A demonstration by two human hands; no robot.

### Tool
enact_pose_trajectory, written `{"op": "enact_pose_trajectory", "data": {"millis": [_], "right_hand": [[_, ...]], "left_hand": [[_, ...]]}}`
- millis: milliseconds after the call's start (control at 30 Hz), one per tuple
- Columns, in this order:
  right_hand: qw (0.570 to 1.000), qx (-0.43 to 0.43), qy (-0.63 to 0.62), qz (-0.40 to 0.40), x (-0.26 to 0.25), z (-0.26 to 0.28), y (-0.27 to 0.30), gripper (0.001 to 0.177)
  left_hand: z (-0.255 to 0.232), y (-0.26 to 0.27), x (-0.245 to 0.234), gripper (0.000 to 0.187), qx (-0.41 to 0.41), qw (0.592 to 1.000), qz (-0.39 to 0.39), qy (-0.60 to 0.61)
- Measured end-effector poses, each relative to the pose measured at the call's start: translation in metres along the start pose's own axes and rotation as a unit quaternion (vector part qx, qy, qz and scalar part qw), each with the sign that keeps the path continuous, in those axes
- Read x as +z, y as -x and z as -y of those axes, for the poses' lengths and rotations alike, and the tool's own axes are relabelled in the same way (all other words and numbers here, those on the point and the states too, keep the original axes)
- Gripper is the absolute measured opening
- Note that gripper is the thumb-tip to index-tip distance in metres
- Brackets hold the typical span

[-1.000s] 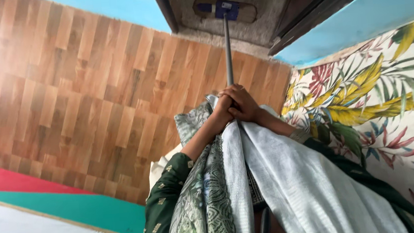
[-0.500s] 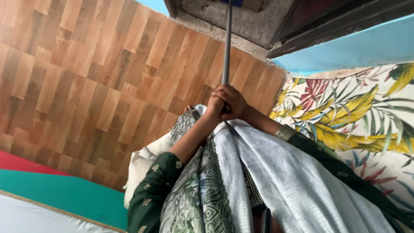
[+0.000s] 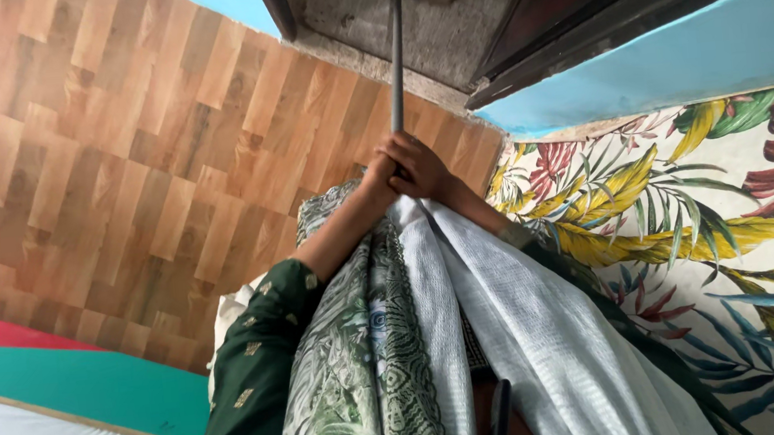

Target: The person is mopping the floor with a mop, moving between a tiled bathroom and an adjacent room with wood-patterned flooring.

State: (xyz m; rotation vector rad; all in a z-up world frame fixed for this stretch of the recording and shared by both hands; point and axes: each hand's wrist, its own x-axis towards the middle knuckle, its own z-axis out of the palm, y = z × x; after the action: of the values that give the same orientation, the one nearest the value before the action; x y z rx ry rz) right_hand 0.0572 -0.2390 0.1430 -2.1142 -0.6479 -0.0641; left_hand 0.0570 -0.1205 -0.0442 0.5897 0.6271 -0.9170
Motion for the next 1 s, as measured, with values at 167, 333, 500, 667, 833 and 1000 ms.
{"op": "enact_pose_trajectory", "data": {"millis": [167,333,500,667,833,1000], "right_hand": [[0.999,0.014,-0.044,-0.002,-0.007,0.039,0.022,0.069],[0.997,0.026,-0.062,-0.034,0.006,0.036,0.043,0.074],[1.000,0.028,-0.012,-0.006,0.031,-0.008,0.048,0.072],[0.998,0.004,0.056,-0.005,0.030,-0.050,0.007,0.070],[0.995,0.021,0.088,-0.034,0.020,-0.036,-0.008,0.063],[0.996,-0.012,0.058,-0.062,0.022,-0.005,0.005,0.065]], "left_hand": [[0.026,0.046,0.010,0.026,-0.049,0.997,0.032,0.050],[0.052,0.049,0.009,0.023,-0.041,0.997,0.018,0.055],[0.042,0.012,-0.008,0.019,0.026,0.998,-0.041,-0.026],[-0.014,-0.027,0.002,0.022,-0.008,0.999,-0.052,-0.008],[-0.026,-0.017,0.008,0.026,-0.023,0.999,0.028,0.015],[-0.021,0.030,0.012,0.032,0.003,0.999,0.036,0.029]]}}
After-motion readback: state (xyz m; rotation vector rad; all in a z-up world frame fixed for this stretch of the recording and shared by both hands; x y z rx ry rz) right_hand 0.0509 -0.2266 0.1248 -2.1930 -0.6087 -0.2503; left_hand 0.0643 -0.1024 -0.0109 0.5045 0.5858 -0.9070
